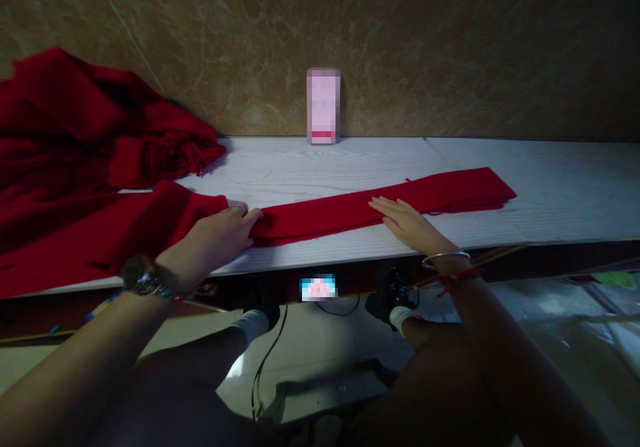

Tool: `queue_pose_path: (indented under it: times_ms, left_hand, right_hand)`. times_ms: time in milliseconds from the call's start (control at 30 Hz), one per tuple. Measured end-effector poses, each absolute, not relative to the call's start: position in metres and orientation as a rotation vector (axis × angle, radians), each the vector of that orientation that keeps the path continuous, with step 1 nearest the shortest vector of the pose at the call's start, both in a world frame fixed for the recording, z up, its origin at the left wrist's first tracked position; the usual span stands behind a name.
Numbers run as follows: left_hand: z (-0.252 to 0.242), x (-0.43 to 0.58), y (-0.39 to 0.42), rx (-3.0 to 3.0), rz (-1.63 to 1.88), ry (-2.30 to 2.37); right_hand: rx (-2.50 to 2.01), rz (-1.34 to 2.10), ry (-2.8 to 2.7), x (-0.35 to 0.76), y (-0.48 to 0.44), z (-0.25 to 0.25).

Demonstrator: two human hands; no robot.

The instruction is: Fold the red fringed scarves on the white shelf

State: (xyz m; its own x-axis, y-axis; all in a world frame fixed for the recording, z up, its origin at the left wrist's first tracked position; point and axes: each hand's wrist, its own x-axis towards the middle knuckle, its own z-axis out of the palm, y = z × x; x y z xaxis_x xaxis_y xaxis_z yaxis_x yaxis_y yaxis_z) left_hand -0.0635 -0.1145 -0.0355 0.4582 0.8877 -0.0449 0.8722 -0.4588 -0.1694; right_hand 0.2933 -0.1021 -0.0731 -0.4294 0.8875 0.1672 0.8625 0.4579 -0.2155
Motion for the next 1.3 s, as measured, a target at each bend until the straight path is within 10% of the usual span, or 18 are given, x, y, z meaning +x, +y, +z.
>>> queue_pose_path:
  times_ms: [1300]
  left_hand:
    - [-0.045, -0.044, -0.1, -2.725, 0.082, -1.304]
  right_hand:
    - [-1.429, -0.055, -2.468, 0.283, -0.107, -0.069]
